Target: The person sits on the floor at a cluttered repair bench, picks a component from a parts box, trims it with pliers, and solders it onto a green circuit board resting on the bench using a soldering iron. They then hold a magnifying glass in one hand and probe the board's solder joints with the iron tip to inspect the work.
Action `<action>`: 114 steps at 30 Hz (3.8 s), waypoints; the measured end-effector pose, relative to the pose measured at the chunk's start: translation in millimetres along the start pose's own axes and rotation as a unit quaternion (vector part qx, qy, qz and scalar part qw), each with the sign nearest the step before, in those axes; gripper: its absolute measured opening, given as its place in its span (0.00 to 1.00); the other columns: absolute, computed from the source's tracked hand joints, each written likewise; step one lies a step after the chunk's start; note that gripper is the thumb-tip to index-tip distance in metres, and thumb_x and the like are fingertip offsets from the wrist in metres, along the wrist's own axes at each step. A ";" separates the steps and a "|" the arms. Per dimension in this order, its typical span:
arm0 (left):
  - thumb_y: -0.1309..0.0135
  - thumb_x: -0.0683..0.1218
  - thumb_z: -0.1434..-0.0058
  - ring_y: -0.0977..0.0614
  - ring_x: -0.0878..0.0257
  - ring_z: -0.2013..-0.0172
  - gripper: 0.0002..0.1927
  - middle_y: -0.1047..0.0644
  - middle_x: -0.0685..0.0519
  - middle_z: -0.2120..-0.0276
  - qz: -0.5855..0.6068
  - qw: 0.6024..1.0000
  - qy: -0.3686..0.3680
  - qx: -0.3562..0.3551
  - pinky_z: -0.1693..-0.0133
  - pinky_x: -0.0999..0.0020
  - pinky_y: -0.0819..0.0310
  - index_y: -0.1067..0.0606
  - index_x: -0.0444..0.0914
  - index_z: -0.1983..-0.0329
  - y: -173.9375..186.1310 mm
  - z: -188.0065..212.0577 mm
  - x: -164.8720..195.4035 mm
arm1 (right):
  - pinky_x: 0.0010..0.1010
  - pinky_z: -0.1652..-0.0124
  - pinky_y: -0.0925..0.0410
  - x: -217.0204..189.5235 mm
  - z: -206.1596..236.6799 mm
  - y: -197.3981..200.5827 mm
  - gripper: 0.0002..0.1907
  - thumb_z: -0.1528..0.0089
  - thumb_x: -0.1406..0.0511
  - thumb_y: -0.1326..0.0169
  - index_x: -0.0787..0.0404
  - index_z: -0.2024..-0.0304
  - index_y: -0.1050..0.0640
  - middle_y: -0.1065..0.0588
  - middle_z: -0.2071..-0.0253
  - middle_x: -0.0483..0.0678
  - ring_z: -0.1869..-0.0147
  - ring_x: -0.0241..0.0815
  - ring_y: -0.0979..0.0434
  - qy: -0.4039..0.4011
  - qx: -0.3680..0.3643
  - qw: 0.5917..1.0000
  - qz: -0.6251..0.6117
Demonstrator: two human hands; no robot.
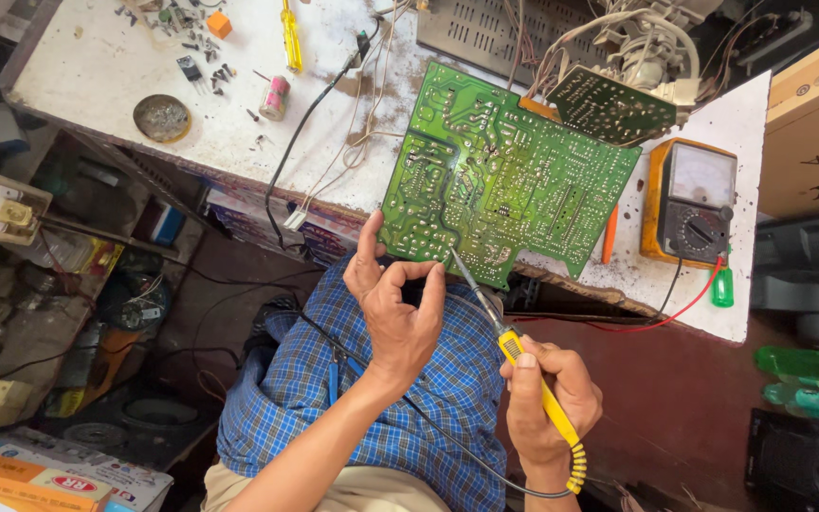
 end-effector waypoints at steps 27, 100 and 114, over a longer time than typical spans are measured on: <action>0.35 0.41 0.43 0.34 0.49 0.39 0.05 0.40 0.46 0.26 0.010 1.000 -0.009 0.006 0.35 0.54 0.44 0.21 0.38 0.70 -1.5 0.3 -2.7 | 0.20 0.71 0.32 -3.4 -0.5 -0.5 0.03 0.34 0.71 0.48 0.67 0.60 0.24 0.22 0.72 0.49 0.73 0.30 0.27 0.015 0.011 1.000 0.002; 0.35 0.41 0.43 0.35 0.48 0.38 0.05 0.40 0.45 0.26 0.006 1.000 -0.001 0.003 0.35 0.53 0.45 0.21 0.38 0.70 -1.0 0.3 -0.4 | 0.25 0.64 0.25 -5.7 6.4 2.2 0.05 0.35 0.71 0.47 0.70 0.60 0.23 0.20 0.66 0.54 0.68 0.36 0.19 0.051 -0.007 0.998 0.044; 0.33 0.43 0.45 0.31 0.49 0.42 0.10 0.37 0.44 0.29 0.000 0.999 -0.030 -0.042 0.38 0.56 0.38 0.18 0.37 0.60 21.7 -5.8 -0.4 | 0.23 0.62 0.26 -18.3 30.0 -11.2 0.09 0.33 0.72 0.47 0.69 0.51 0.27 0.22 0.58 0.56 0.61 0.36 0.20 0.032 0.044 0.997 -0.062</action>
Point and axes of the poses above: each hand's wrist, its own z-axis away from the middle knuckle, its own y-axis out of the back of the hand, x = y × z, the point moved 4 cm from there along -z, towards the middle knuckle
